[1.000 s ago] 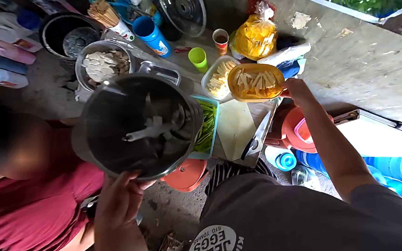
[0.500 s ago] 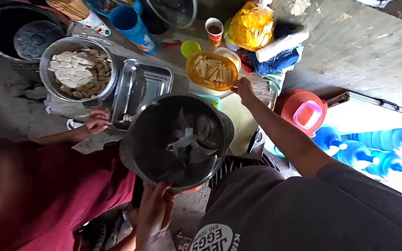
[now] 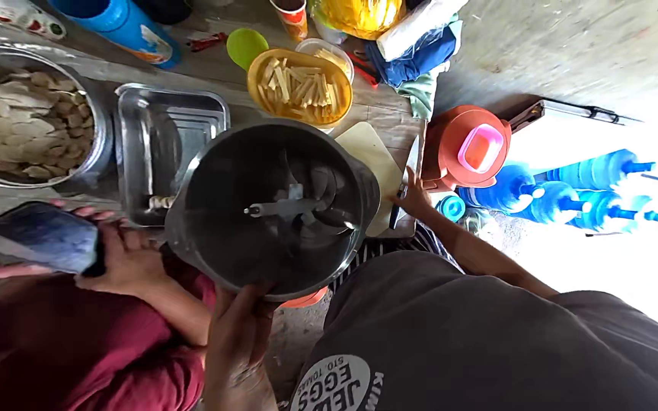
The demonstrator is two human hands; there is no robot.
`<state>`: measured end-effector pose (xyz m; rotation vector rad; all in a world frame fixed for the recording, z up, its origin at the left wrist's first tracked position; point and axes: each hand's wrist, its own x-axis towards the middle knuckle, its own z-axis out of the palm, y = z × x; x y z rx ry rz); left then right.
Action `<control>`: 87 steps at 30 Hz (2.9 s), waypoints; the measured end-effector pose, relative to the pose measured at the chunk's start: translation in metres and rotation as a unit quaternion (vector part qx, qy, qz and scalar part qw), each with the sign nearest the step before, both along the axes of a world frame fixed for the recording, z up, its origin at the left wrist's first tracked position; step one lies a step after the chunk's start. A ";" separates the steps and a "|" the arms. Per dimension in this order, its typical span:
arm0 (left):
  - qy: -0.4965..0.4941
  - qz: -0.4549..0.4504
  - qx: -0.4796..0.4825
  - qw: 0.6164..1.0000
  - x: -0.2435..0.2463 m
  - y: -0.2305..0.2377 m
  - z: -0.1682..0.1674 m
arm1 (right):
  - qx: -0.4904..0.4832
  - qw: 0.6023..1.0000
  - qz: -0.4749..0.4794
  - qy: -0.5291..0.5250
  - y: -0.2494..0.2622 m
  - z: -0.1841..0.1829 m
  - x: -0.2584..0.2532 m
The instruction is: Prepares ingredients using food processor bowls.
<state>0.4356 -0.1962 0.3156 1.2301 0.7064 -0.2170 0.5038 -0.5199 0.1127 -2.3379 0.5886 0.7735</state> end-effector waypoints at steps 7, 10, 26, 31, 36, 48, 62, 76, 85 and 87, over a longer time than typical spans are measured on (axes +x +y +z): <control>0.004 0.049 0.034 0.998 -0.011 -0.031 0.010 | 0.052 0.996 -0.019 -0.071 -0.035 -0.001 -0.010; 0.004 0.080 0.040 0.996 -0.019 -0.049 0.012 | 0.005 0.989 0.042 -0.145 -0.078 0.004 -0.001; 0.096 0.122 0.081 0.985 -0.050 -0.122 0.029 | 0.023 0.969 -0.242 -0.042 -0.144 -0.073 0.091; 0.115 0.129 0.091 0.981 -0.060 -0.130 0.034 | -0.031 0.973 -0.204 0.107 -0.157 -0.085 0.123; 0.135 0.129 0.103 0.977 -0.060 -0.130 0.039 | -0.077 0.973 -0.110 0.186 -0.162 -0.090 0.146; 0.103 0.141 0.098 0.980 -0.056 -0.123 0.040 | -0.033 0.996 0.001 0.081 -0.143 -0.022 0.111; 0.061 0.140 0.068 0.986 -0.054 -0.111 0.024 | 0.090 0.987 0.082 0.102 -0.082 -0.025 0.006; -0.006 0.029 -0.002 1.000 -0.022 -0.124 0.004 | 0.078 0.975 0.209 -0.004 -0.118 -0.008 0.057; 0.026 -0.105 -0.040 0.993 0.066 -0.197 -0.058 | 0.053 0.994 0.077 -0.052 -0.135 0.016 0.041; 0.021 -0.103 -0.049 0.993 0.084 -0.214 -0.083 | 0.025 0.993 0.014 -0.112 -0.156 0.037 0.053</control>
